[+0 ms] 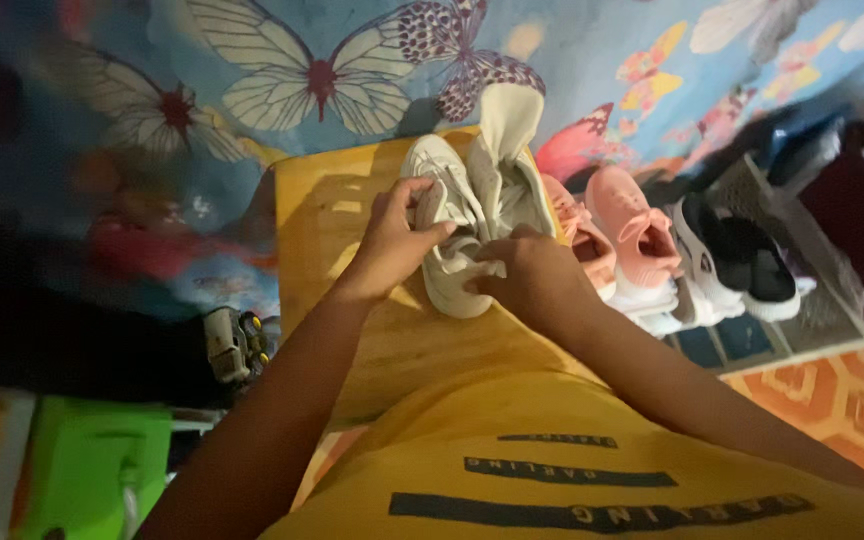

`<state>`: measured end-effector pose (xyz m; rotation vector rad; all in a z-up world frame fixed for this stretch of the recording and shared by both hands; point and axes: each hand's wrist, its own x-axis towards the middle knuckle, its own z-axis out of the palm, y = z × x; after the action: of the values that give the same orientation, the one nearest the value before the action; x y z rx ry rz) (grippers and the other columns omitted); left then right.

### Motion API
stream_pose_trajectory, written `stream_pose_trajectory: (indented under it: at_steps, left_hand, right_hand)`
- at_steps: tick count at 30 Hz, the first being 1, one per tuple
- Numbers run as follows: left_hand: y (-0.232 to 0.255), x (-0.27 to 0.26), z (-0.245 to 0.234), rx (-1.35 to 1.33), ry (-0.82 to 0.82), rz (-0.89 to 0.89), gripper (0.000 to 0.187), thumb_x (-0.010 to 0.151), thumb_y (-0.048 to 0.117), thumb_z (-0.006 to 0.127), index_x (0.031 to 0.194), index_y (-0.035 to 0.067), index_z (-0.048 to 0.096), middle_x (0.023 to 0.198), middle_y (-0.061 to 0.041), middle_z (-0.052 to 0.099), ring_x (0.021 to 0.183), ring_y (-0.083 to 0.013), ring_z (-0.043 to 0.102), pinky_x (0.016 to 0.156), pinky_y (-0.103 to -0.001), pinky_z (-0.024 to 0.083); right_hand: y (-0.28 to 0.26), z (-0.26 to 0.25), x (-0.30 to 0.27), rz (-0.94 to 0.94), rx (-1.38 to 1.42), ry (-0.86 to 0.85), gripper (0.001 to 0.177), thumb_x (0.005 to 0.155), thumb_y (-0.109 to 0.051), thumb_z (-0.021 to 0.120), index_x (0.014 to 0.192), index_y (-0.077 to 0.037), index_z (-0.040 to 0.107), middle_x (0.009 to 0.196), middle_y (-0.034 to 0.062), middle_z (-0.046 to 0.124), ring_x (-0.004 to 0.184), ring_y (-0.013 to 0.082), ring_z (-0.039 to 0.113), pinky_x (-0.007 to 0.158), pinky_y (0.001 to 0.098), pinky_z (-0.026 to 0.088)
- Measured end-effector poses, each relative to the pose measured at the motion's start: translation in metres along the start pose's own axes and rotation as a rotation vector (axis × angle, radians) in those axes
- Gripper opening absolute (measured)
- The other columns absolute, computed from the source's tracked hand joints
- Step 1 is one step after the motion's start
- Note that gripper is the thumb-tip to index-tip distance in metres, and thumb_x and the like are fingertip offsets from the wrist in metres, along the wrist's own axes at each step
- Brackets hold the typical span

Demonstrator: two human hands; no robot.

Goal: The person unlaces a pair of pink sneakers and then a pair of white sneakers on a wooden table. They remove the laces from each shoe and then re-lace them, threading the laces through the eyelets and tying them.

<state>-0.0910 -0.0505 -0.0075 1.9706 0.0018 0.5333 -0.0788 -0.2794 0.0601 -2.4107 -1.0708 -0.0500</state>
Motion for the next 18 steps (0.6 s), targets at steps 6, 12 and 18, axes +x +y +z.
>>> stream_pose_trajectory:
  at_steps: [6, 12, 18]
  left_hand:
    - [-0.004, -0.004, -0.026, 0.063, -0.108, 0.009, 0.067, 0.078, 0.016, 0.085, 0.137, 0.007, 0.052, 0.125, -0.016, 0.06, 0.114, -0.0301, 0.063, 0.091, -0.04, 0.056]
    - [0.032, 0.002, -0.03, 0.519, -0.064, 0.375, 0.061, 0.067, 0.006, 0.084, 0.123, 0.005, 0.059, 0.125, -0.02, 0.057, 0.118, -0.0411, 0.054, 0.098, -0.049, 0.047]
    - [0.048, 0.011, -0.02, 0.748, -0.057, 0.447, 0.037, 0.074, 0.01, 0.078, 0.106, 0.002, 0.063, 0.113, -0.017, 0.059, 0.113, -0.0377, 0.055, 0.094, -0.049, 0.046]
  right_hand:
    - [-0.004, 0.009, 0.005, -0.071, -0.037, -0.061, 0.032, 0.082, -0.026, 0.074, 0.113, -0.024, 0.078, 0.09, 0.0174, 0.065, 0.094, 0.0373, 0.065, 0.081, 0.0466, 0.052]
    - [-0.007, -0.003, -0.001, 0.034, -0.054, 0.033, 0.033, 0.088, -0.014, 0.07, 0.12, -0.018, 0.073, 0.092, 0.0162, 0.071, 0.085, 0.0372, 0.067, 0.077, 0.0465, 0.052]
    - [-0.001, -0.011, 0.016, -0.099, -0.093, 0.291, 0.017, 0.088, -0.014, 0.071, 0.104, -0.011, 0.076, 0.091, 0.0144, 0.074, 0.083, 0.035, 0.07, 0.075, 0.0455, 0.054]
